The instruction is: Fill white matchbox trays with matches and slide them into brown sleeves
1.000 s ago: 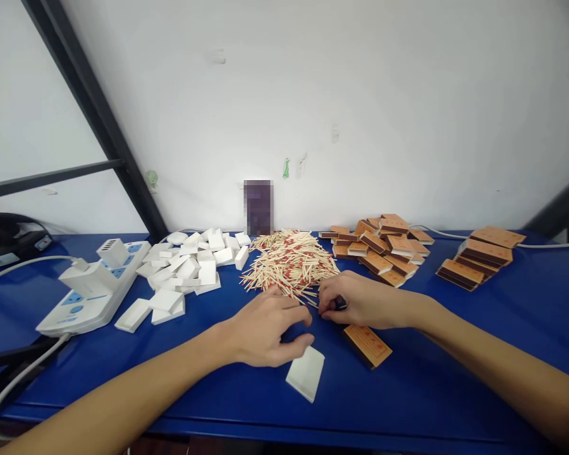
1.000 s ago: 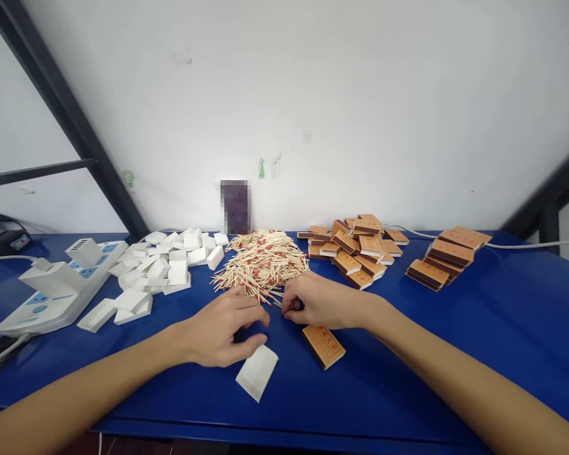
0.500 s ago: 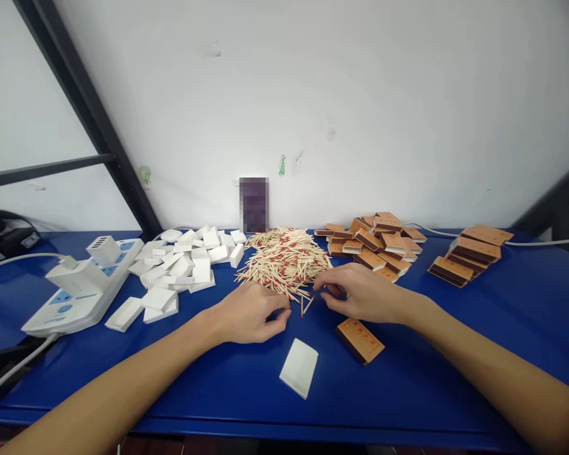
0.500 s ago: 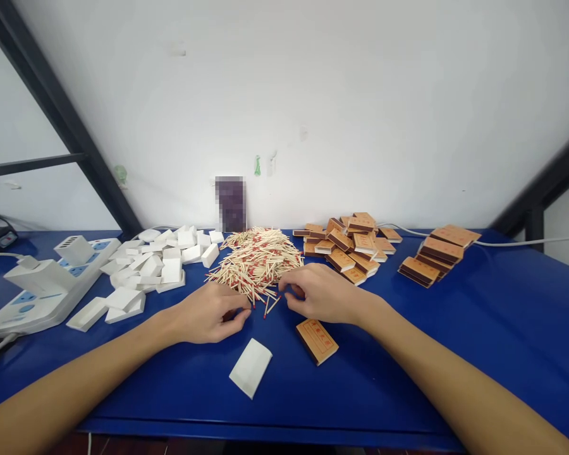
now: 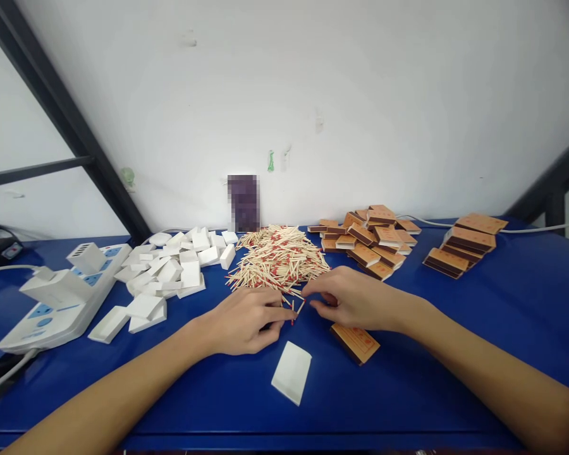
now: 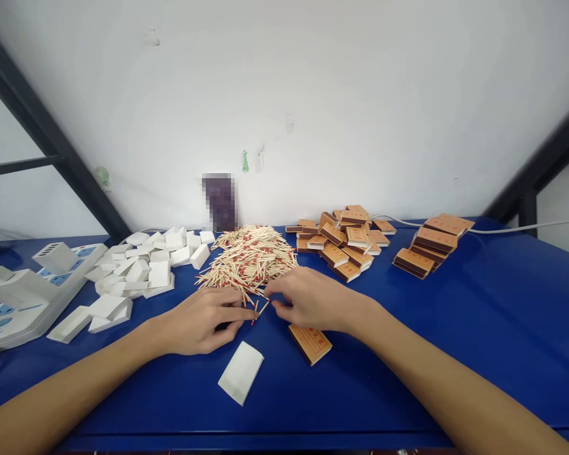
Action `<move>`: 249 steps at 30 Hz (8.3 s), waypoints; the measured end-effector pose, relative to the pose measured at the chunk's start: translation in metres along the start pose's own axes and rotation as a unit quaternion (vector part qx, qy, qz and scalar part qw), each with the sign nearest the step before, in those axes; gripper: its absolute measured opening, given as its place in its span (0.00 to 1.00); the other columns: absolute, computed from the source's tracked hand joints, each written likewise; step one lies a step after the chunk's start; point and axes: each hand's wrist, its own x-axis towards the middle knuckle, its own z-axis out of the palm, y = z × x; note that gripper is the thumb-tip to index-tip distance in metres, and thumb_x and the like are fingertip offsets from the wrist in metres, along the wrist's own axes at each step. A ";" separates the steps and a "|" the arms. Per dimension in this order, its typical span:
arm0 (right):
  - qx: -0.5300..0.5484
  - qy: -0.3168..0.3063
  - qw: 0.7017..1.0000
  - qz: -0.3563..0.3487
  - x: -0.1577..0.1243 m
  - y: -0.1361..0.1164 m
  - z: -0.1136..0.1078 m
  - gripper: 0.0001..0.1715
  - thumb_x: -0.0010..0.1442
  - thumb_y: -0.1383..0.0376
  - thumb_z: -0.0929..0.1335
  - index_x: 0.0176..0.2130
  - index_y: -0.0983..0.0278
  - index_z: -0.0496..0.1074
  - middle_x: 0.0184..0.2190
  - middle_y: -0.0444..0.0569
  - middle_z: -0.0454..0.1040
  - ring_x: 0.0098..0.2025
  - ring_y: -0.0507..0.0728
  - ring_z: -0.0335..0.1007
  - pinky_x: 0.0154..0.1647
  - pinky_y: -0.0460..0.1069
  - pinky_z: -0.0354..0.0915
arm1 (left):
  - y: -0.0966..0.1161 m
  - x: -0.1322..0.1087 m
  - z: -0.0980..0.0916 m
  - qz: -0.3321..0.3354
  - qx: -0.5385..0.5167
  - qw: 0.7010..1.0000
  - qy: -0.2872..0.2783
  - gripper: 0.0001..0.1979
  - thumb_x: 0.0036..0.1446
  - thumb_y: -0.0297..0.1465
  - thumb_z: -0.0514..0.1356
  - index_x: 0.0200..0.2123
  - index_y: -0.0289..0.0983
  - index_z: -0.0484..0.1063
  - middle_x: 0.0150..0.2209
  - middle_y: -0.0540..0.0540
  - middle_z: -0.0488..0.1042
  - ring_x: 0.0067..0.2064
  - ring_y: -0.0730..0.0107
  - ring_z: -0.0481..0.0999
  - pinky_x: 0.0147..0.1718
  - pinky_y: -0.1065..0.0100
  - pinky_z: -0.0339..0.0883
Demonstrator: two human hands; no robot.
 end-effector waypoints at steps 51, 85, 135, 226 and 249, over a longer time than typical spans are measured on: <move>0.013 -0.039 0.998 0.056 0.004 -0.008 0.013 0.03 0.57 0.67 0.67 0.30 0.61 0.71 0.26 0.42 0.72 0.28 0.52 0.64 0.30 0.48 0.53 | -0.014 0.005 -0.004 -0.051 0.069 0.995 0.047 0.11 0.68 0.33 0.52 0.43 0.41 0.75 0.56 0.40 0.62 0.56 0.51 0.59 0.53 0.49 0.58; 0.146 0.383 0.911 -0.048 0.012 -0.028 0.030 0.02 0.57 0.67 0.73 0.34 0.62 0.75 0.30 0.43 0.81 0.31 0.52 0.78 0.33 0.46 0.73 | 0.011 0.023 0.003 -0.168 -0.544 0.762 0.308 0.09 0.53 0.33 0.69 0.33 0.34 0.74 0.32 0.48 0.78 0.32 0.74 0.77 0.33 0.72 0.71; 0.071 0.005 0.995 -0.067 -0.002 -0.022 0.017 0.12 0.56 0.74 0.68 0.38 0.61 0.78 0.34 0.45 0.79 0.35 0.53 0.73 0.37 0.47 0.65 | -0.007 0.000 -0.018 -0.052 -0.016 0.998 -0.004 0.07 0.52 0.26 0.56 0.24 0.37 0.71 0.19 0.53 0.68 0.23 0.73 0.62 0.38 0.64 0.60; 0.004 0.036 0.996 -0.083 0.000 -0.018 0.023 0.09 0.63 0.71 0.65 0.37 0.65 0.77 0.35 0.49 0.75 0.36 0.55 0.71 0.39 0.51 0.64 | -0.009 -0.001 -0.005 0.032 0.013 0.999 0.031 0.07 0.63 0.29 0.56 0.38 0.36 0.74 0.33 0.48 0.74 0.35 0.68 0.73 0.36 0.66 0.64; -0.002 0.026 0.997 -0.077 -0.001 -0.018 0.024 0.09 0.64 0.69 0.65 0.38 0.64 0.76 0.36 0.50 0.74 0.37 0.55 0.71 0.39 0.51 0.65 | -0.008 0.000 -0.004 0.005 0.023 0.999 0.032 0.08 0.62 0.32 0.56 0.41 0.37 0.72 0.35 0.47 0.76 0.36 0.67 0.74 0.36 0.67 0.65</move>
